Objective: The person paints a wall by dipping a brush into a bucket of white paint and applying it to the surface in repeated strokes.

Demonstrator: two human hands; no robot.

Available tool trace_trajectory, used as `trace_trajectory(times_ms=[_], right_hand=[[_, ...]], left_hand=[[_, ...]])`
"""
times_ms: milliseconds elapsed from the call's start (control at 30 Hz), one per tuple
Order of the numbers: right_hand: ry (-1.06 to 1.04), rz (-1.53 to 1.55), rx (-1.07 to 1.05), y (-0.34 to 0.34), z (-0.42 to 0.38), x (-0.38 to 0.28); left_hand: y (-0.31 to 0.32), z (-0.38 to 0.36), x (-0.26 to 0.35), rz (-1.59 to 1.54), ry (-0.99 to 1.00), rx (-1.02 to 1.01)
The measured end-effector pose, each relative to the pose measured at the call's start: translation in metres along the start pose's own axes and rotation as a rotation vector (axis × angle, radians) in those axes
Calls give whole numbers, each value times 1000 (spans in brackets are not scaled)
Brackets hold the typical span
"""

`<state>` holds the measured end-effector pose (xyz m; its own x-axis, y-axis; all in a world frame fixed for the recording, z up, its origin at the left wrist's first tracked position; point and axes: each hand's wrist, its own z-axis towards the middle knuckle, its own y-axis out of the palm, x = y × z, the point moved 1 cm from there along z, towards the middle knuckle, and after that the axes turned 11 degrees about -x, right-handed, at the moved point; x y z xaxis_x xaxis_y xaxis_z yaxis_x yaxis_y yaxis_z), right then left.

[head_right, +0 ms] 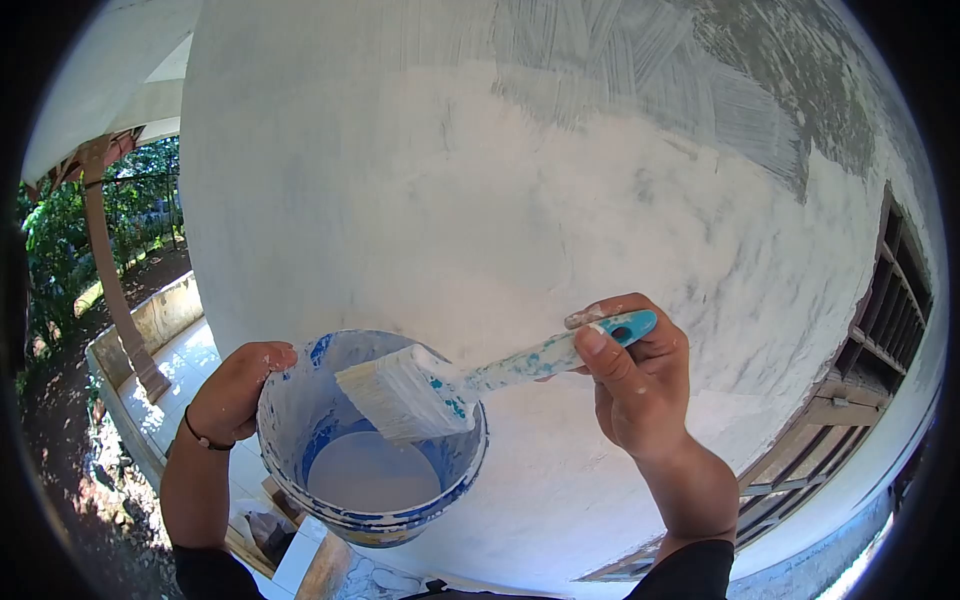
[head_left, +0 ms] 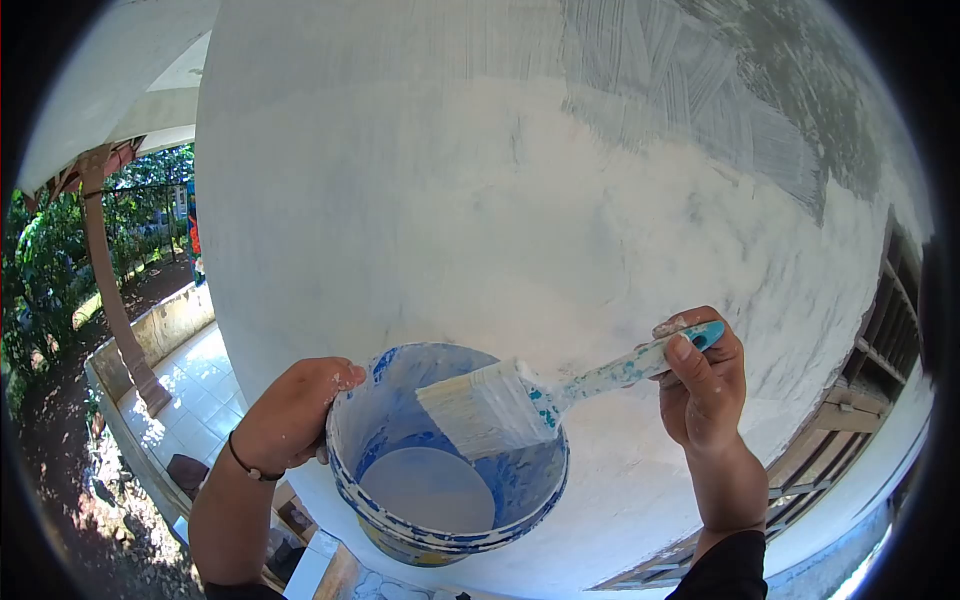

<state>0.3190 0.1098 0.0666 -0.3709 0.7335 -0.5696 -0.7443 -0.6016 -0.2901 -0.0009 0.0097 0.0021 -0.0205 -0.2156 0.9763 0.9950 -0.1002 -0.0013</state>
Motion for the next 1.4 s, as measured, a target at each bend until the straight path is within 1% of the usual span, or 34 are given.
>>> trace_trajectory(times_ms=[67,100,167,233,300,333,367,400,433,467,500,567,633,667,700,733,767,833,900,967,1000,1033,1067,1100,1167,1200,1233,1267,1400], right_hand=[[-44,210,86,6,0,-4],[-35,240,122,13,-3,0],[-80,242,190,13,5,-5],[-82,238,151,8,6,-4],[7,195,137,8,0,0],[7,193,132,7,2,-2],[-41,224,165,7,3,-5],[-89,257,200,7,2,-7],[-89,259,202,7,1,-5],[-35,248,187,9,-1,0],[16,235,173,10,-3,2],[24,231,176,13,-1,-2],[69,332,364,10,0,-5],[63,336,361,8,2,-8],[102,401,415,6,4,-10],[142,467,469,3,6,-11],[131,470,464,2,9,-12],[124,593,533,5,17,-13],[143,586,493,14,27,-14],[164,579,455,21,38,-15],[123,596,463,21,46,-17],[80,613,471,21,54,-20],[28,621,474,20,63,-23],[20,619,469,20,73,-25],[-52,669,506,21,94,-31],[-76,682,539,24,106,-38],[-85,683,528,25,118,-42],[-144,686,541,25,131,-47],[-303,664,541,27,184,-65]], left_hand=[[0,-5,-3,32,-49,36],[-6,-7,1,57,-90,32],[-7,-6,2,4,-46,10],[-5,-4,1,-21,-28,33],[-2,-5,1,-35,-26,57],[4,-4,1,-72,-6,106],[7,-5,0,-107,10,155],[4,-6,1,-106,6,155],[0,-8,3,-65,-6,112],[-1,-9,6,-23,-18,68],[0,-9,8,-17,-18,66],[6,-9,14,-13,37,60],[11,-7,19,-13,17,87],[13,-6,23,-5,-5,114],[13,-4,25,3,1,120],[11,-1,25,-44,11,166],[10,2,27,-92,24,212],[12,4,44,-106,30,248],[14,5,61,-126,37,287],[13,6,74,-164,144,319],[8,7,77,-195,204,340],[6,8,81,-193,212,338],[3,9,86,-216,255,313],[1,11,92,-240,298,289],[-1,10,106,-214,303,326],[-3,9,113,-224,269,305],[-6,8,121,-233,237,283],[-9,9,129,-231,179,303],[-23,11,156,-151,276,321]])
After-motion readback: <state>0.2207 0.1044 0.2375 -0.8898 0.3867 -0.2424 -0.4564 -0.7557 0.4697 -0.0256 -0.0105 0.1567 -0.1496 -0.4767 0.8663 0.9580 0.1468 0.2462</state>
